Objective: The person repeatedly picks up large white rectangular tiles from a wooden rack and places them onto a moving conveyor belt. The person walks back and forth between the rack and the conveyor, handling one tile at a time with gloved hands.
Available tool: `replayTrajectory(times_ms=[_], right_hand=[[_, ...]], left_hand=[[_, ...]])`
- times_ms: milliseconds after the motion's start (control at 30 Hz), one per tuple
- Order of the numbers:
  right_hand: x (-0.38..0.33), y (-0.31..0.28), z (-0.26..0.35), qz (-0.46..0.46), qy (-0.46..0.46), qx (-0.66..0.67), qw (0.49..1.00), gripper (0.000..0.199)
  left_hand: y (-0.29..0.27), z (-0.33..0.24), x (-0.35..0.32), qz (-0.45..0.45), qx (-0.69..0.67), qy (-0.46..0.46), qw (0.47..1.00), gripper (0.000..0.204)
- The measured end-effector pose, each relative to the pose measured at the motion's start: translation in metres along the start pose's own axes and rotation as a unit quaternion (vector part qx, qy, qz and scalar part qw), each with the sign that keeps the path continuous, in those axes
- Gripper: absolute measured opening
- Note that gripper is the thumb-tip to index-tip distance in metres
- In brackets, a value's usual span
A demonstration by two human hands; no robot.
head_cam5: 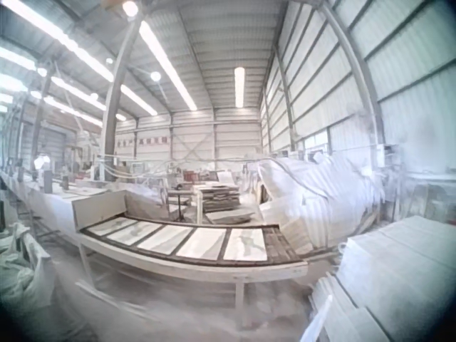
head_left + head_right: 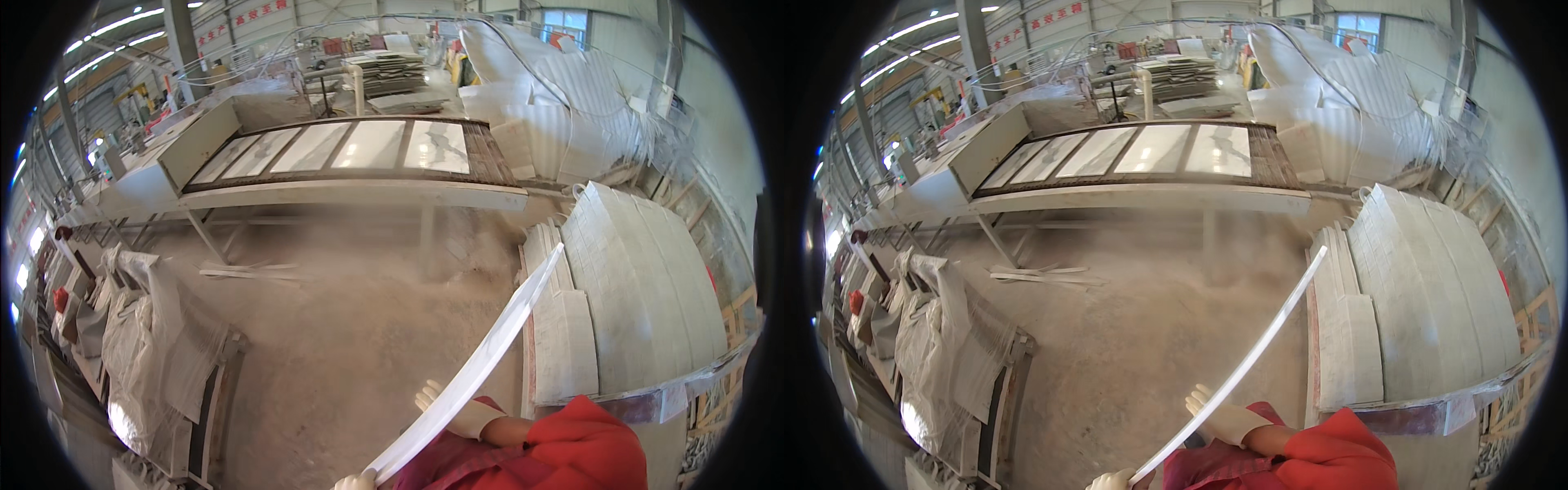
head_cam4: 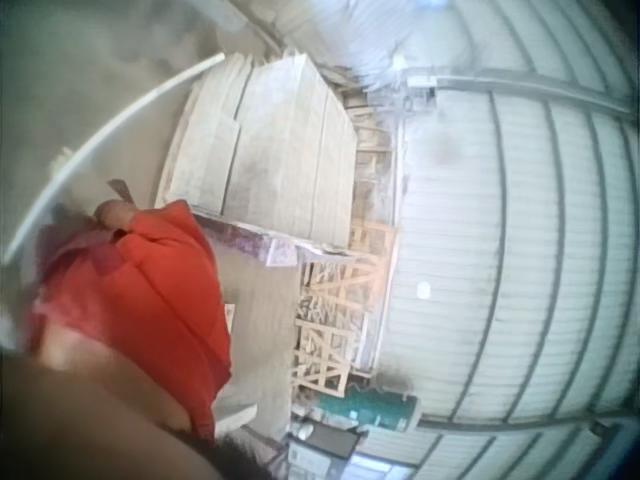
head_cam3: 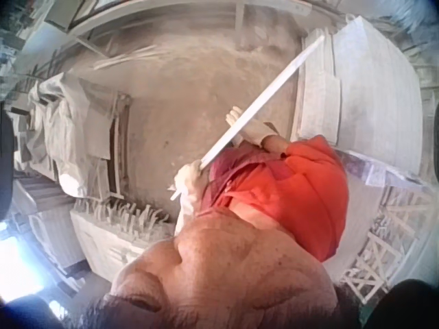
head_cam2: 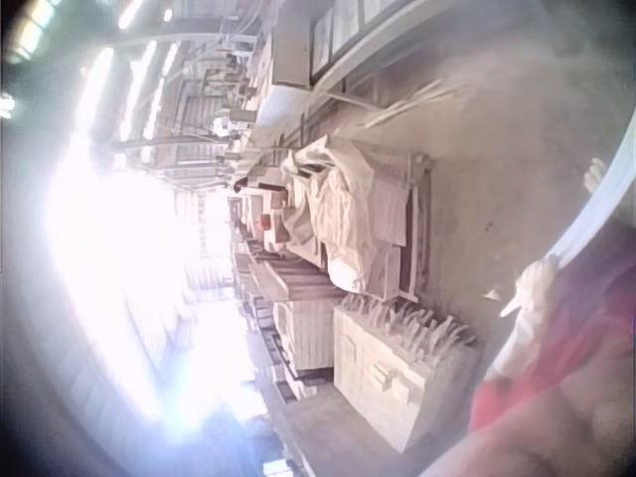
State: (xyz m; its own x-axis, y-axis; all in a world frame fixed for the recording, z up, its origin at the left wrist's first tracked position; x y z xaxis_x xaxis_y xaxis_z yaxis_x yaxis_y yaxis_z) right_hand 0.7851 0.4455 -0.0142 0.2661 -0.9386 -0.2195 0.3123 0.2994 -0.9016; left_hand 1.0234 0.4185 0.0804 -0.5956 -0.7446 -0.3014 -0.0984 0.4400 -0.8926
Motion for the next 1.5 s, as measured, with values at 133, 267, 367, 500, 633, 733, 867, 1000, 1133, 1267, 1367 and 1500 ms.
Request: replayTrajectory(times_ms=[133,267,367,500,633,733,867,1000,1133,1267,1367,1500], right_hand=[[0.01,0.012,-0.042,-0.024,0.043,-0.02,0.999,0.045],[0.028,0.011,-0.094,-0.015,0.086,-0.028,0.996,0.046],[0.04,-0.003,-0.138,0.022,0.117,-0.063,0.991,0.046],[0.051,-0.066,-0.187,-0.151,0.098,-0.025,0.983,0.041],[0.06,-0.104,-0.248,-0.126,0.129,-0.017,0.983,0.041],[0.067,-0.12,-0.279,-0.117,0.133,0.005,0.984,0.042],[0.063,-0.135,-0.313,-0.11,0.143,0.037,0.983,0.042],[0.06,-0.15,-0.349,-0.116,0.163,0.086,0.976,0.043],[0.061,-0.162,-0.392,-0.13,0.191,0.169,0.958,0.044],[0.065,-0.179,-0.444,-0.169,0.239,0.296,0.909,0.045],[0.066,-0.192,-0.488,-0.238,0.275,0.465,0.807,0.046],[0.084,-0.21,-0.557,-0.378,0.252,0.69,0.563,0.047]], left_hand=[[-0.012,-0.007,0.053,0.078,0.018,-0.002,0.997,0.028],[-0.026,-0.027,0.111,0.116,0.035,-0.003,0.993,0.026],[-0.041,-0.052,0.161,0.097,0.053,0.033,0.993,0.023],[-0.074,-0.097,0.228,0.088,0.042,0.055,0.994,0.017],[-0.124,-0.147,0.281,0.037,0.044,0.033,0.998,0.014],[-0.142,-0.167,0.314,0.078,0.081,0.014,0.994,0.014],[-0.139,-0.181,0.359,0.121,0.108,-0.002,0.987,0.015],[-0.128,-0.18,0.405,0.162,0.084,-0.021,0.983,0.018],[-0.125,-0.17,0.463,0.122,0.112,-0.004,0.986,0.029],[-0.133,-0.162,0.532,0.049,0.057,0.065,0.995,0.036],[-0.153,-0.177,0.584,-0.035,0.048,0.117,0.991,0.032],[-0.176,-0.2,0.662,-0.001,-0.078,0.057,0.995,0.049]])
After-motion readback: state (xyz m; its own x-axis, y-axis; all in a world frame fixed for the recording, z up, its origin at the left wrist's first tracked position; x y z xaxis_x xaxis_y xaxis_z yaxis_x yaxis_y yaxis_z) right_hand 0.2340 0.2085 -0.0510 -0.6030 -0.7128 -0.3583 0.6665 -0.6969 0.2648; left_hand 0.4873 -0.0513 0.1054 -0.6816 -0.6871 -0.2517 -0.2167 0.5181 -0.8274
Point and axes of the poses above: each hand's wrist, its own x-axis towards the middle knuckle, its own y-axis out of the palm, z = x × y, the point moved 7 cm from there along x, towards the middle knuckle, and after that the axes turned 15 degrees about z, right-handed, at the moved point
